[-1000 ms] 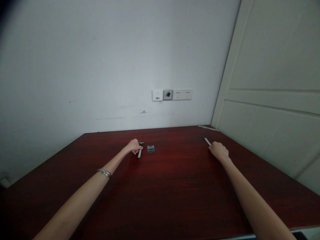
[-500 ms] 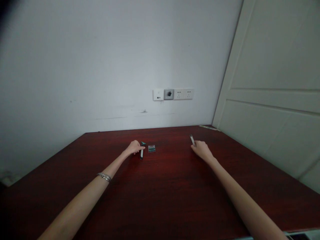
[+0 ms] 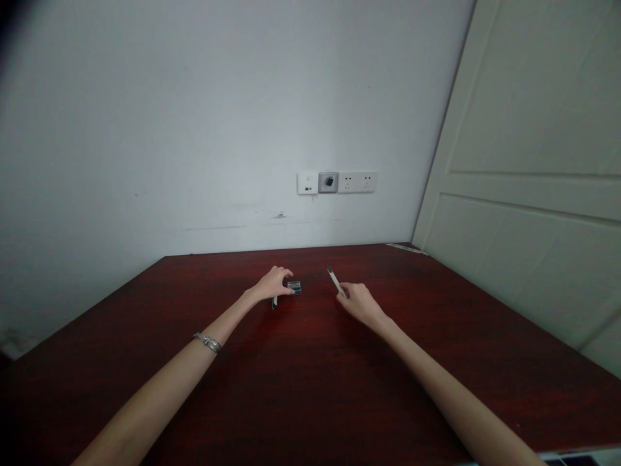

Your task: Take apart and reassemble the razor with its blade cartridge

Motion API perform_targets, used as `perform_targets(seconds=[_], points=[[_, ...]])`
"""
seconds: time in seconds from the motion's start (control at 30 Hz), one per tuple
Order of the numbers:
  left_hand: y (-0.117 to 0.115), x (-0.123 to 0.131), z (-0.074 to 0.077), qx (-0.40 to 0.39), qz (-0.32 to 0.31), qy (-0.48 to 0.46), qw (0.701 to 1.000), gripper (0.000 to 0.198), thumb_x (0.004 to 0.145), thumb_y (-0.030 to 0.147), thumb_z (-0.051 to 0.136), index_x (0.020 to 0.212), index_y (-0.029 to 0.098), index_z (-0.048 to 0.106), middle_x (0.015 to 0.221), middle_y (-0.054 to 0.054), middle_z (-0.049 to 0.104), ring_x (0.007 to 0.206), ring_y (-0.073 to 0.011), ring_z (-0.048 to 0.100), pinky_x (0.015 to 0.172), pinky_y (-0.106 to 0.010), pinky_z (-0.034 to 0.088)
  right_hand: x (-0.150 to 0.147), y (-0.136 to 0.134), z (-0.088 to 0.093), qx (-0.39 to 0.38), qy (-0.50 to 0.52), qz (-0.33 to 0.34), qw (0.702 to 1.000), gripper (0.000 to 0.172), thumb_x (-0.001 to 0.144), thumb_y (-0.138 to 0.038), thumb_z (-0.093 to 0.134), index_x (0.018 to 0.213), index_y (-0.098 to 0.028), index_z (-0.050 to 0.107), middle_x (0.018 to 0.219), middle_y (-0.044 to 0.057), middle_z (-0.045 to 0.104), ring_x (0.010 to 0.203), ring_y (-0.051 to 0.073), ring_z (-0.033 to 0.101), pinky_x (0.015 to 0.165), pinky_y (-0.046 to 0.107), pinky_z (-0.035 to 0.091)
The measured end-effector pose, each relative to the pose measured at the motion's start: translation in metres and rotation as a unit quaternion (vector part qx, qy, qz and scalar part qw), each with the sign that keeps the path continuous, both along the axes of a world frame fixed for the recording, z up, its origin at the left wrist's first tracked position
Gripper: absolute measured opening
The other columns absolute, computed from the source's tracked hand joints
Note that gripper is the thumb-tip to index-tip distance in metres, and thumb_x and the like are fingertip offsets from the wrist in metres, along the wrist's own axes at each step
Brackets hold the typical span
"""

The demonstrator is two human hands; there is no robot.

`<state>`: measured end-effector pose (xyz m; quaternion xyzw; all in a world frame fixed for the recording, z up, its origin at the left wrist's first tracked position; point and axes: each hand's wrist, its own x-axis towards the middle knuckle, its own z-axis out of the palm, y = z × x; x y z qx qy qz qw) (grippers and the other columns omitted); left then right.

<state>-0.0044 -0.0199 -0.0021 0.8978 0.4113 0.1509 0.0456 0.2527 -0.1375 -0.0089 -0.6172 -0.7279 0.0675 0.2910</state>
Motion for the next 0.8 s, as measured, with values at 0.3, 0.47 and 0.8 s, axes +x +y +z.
perform_targets(seconds=[0.3, 0.47, 0.8], points=[[0.006, 0.01, -0.006, -0.041, -0.021, 0.009, 0.999, 0.053, 0.066, 0.032, 0.07, 0.114, 0.014, 0.058, 0.099, -0.008, 0.065, 0.094, -0.0222, 0.057, 0.081, -0.027, 0.042, -0.009, -0.009, 0.004, 0.01, 0.024, 0.016, 1.0, 0.035, 0.077, -0.023, 0.043, 0.1, -0.014, 0.068, 0.07, 0.005, 0.067, 0.059, 0.015, 0.056, 0.057, 0.023, 0.037], [0.011, 0.033, -0.011, -0.044, -0.027, -0.02, 0.998, 0.053, 0.065, 0.036, 0.071, 0.112, 0.016, 0.058, 0.097, -0.006, 0.066, 0.093, -0.0226, 0.058, 0.082, -0.029, 0.041, -0.003, -0.009, 0.006, 0.037, 0.041, 0.002, 0.998, 0.035, 0.076, -0.024, 0.044, 0.1, -0.015, 0.069, 0.074, 0.005, 0.068, 0.059, 0.015, 0.057, 0.058, 0.024, 0.038], [0.012, 0.046, -0.01, -0.046, -0.038, -0.064, 0.996, 0.06, 0.06, 0.043, 0.074, 0.112, 0.017, 0.06, 0.1, -0.008, 0.066, 0.097, -0.0249, 0.056, 0.081, -0.031, 0.043, -0.017, -0.007, 0.004, 0.032, 0.018, -0.011, 0.999, 0.033, 0.077, -0.024, 0.044, 0.099, -0.014, 0.067, 0.07, 0.005, 0.065, 0.059, 0.015, 0.056, 0.059, 0.024, 0.037]])
